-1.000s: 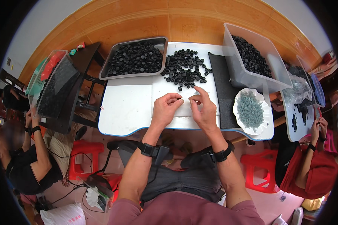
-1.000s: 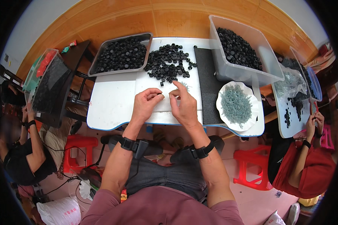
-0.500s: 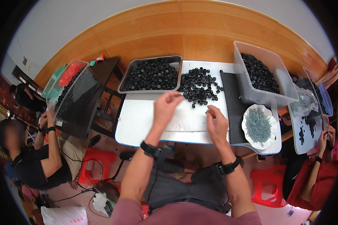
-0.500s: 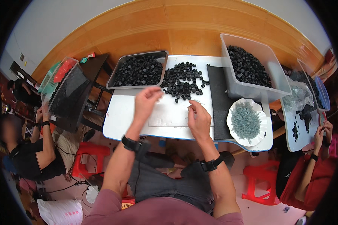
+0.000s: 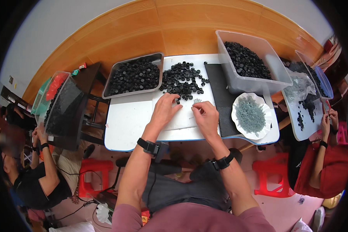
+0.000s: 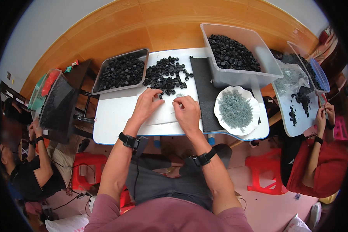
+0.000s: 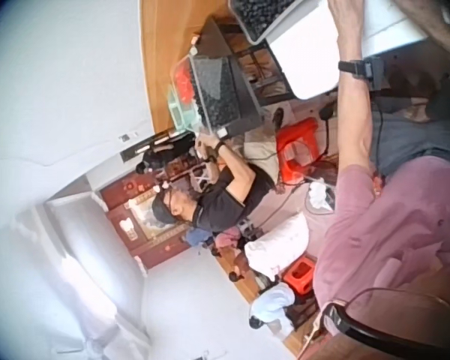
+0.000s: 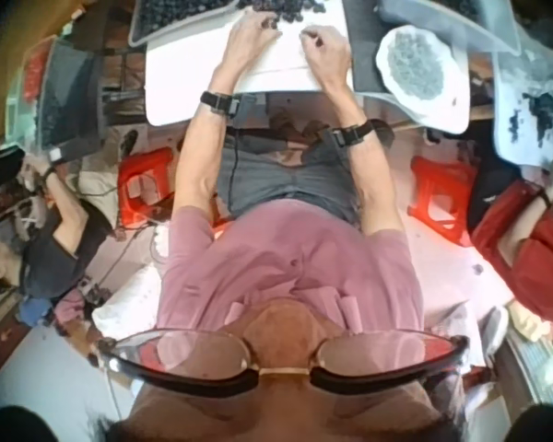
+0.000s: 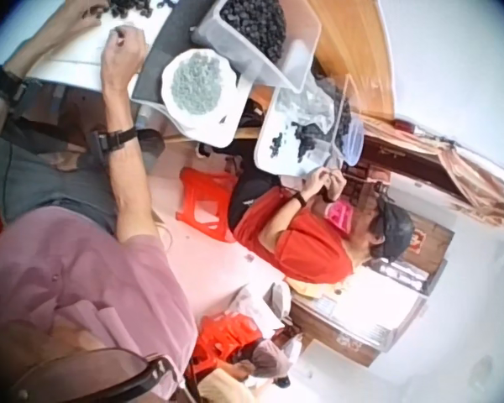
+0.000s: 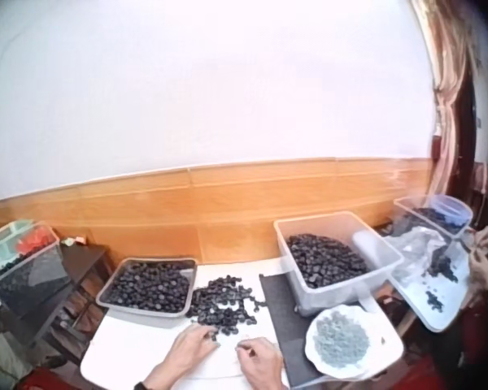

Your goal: The recorder is sorting and assembling small black plastic components on a table in a manufacturing environment.

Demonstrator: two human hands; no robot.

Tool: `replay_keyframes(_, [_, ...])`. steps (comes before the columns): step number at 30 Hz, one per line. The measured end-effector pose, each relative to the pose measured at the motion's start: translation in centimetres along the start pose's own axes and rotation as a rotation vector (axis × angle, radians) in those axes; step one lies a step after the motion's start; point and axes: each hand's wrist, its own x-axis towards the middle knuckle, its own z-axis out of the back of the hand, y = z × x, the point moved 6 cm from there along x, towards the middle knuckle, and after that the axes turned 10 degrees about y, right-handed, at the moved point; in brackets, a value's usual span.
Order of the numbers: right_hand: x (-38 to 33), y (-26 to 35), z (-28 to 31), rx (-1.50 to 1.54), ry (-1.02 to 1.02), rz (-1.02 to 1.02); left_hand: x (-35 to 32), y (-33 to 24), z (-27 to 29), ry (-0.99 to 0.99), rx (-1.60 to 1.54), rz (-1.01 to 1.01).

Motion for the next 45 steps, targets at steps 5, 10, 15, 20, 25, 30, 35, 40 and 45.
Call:
replay_keyframes(5, [-0.1, -0.5, -0.5, 0.062, 0.18, -0.014, -0.6, 0.8, -0.5, -0.044, -0.092, 0.078])
replay_keyframes(10, [-0.5, -0.4, -0.1, -0.078, 0.371, 0.097, -1.6, 1.0, -0.3, -0.086, -0.195, 0.089])
replay_keyframes(15, [-0.6, 0.7, -0.3, -0.155, 0.342, 0.272, -1.5, 1.0, 0.0, -0.102, -0.015, 0.069])
replay_keyframes(20, [-0.6, 0.5, 0.3, -0.16, 0.269, 0.285, -0.6, -1.7, -0.2, -0.09, 0.2, -0.041])
replay_keyframes(25, [-0.7, 1.0, 0.6, -0.097, 0.204, 0.291, 0.2, -0.9, -0.6, -0.169, 0.268, 0.08])
replay_keyframes(30, [-0.7, 0.6, 0.7, -0.082, 0.237, 0.242, 0.5, -1.1, -1.0, -0.156, 0.262, 0.106])
replay_keyframes(35, [-0.8, 0.3, 1.1, 0.01, 0.129, 0.186, -1.0, -2.2, -0.8, -0.245, 0.143, -0.032])
replay_keyframes(40, [-0.5, -1.5, 0.4, 0.319, 0.152, -0.123, -3.0, -2.4, -2.2, -0.228, -0.145, 0.019])
replay_keyframes(45, [-0.2, -1.3, -1.5, 0.395, 0.093, -0.132, -3.6, -1.9, -3.0, -0.253, -0.268, 0.026])
